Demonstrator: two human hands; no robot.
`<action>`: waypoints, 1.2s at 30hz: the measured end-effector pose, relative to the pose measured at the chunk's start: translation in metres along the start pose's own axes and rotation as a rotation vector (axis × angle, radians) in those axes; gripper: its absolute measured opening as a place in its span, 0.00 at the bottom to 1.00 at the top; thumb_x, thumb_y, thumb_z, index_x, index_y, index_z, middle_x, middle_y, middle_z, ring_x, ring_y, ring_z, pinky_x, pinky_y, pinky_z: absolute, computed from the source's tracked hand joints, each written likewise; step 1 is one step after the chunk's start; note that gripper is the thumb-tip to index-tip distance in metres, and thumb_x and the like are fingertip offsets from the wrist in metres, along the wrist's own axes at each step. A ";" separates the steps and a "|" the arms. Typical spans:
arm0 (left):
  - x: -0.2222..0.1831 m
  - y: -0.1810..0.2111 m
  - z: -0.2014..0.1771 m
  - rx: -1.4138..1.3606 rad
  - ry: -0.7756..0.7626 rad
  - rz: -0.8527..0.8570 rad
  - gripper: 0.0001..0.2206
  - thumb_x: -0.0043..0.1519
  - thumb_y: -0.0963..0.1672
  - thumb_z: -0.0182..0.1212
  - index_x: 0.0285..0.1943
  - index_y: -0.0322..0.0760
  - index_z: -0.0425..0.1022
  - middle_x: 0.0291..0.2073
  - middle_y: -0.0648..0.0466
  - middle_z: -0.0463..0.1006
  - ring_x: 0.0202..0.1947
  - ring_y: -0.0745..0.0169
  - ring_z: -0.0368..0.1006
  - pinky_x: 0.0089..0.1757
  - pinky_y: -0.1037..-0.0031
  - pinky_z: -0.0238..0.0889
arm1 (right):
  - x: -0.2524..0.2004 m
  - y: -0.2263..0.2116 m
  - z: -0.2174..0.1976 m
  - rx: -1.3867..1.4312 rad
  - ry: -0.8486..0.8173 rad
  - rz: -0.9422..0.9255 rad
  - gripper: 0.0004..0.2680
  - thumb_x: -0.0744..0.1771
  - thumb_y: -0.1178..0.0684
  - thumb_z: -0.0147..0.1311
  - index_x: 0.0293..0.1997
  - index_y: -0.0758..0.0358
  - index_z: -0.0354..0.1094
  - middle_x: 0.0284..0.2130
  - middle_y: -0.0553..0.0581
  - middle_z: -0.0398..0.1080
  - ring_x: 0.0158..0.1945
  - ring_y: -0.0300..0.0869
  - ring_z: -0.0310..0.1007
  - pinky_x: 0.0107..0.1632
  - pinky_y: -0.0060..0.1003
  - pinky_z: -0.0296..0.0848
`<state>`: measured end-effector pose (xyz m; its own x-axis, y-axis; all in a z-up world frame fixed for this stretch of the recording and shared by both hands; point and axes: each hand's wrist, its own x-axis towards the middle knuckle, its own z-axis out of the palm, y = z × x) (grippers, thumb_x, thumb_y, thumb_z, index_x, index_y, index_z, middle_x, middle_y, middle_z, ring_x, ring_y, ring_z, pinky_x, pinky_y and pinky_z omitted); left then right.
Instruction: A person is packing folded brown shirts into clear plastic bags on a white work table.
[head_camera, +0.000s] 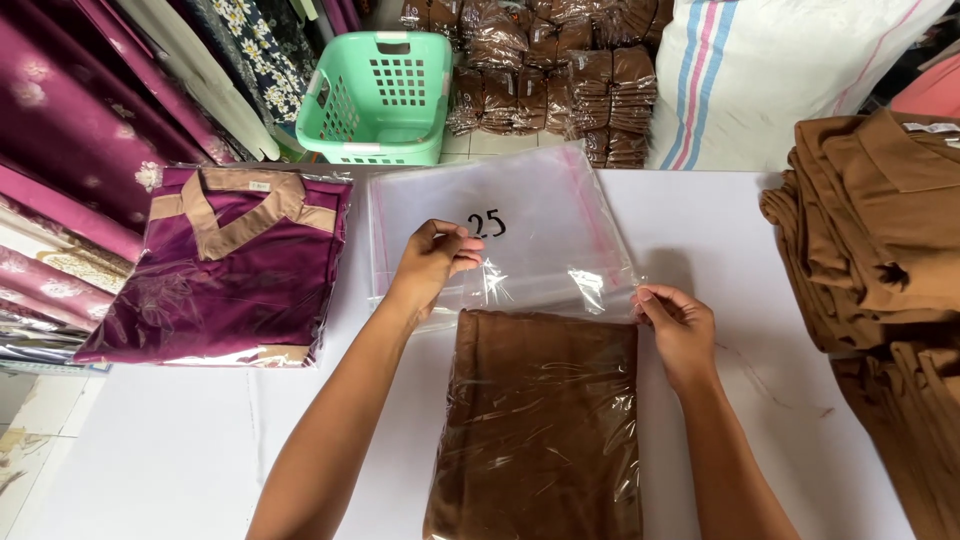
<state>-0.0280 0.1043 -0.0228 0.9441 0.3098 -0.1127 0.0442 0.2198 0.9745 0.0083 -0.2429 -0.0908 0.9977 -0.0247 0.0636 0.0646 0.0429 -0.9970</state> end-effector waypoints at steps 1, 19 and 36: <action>0.004 -0.002 -0.004 0.001 0.000 0.002 0.10 0.70 0.42 0.56 0.54 0.24 0.70 0.42 0.36 0.83 0.36 0.57 0.81 0.43 0.73 0.81 | -0.001 -0.003 0.002 0.001 0.000 -0.002 0.05 0.70 0.61 0.60 0.49 0.72 0.76 0.33 0.62 0.76 0.35 0.39 0.74 0.43 0.35 0.79; 0.000 -0.014 -0.093 1.455 0.305 0.567 0.04 0.57 0.42 0.71 0.33 0.35 0.85 0.31 0.43 0.77 0.33 0.41 0.79 0.37 0.58 0.74 | -0.001 -0.002 -0.001 0.012 0.012 0.018 0.06 0.70 0.61 0.62 0.51 0.72 0.76 0.36 0.65 0.77 0.36 0.42 0.75 0.45 0.39 0.80; -0.074 0.016 -0.093 1.848 0.421 0.877 0.20 0.68 0.53 0.60 0.34 0.34 0.83 0.60 0.36 0.80 0.72 0.33 0.65 0.63 0.51 0.54 | -0.015 -0.046 -0.003 -0.180 -0.119 0.213 0.18 0.64 0.55 0.72 0.57 0.75 0.73 0.35 0.67 0.76 0.40 0.45 0.76 0.45 0.41 0.79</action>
<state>-0.1278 0.1706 -0.0165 0.7901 -0.0037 0.6130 0.1803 -0.9544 -0.2381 -0.0096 -0.2475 -0.0457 0.9845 0.0838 -0.1541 -0.1411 -0.1435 -0.9795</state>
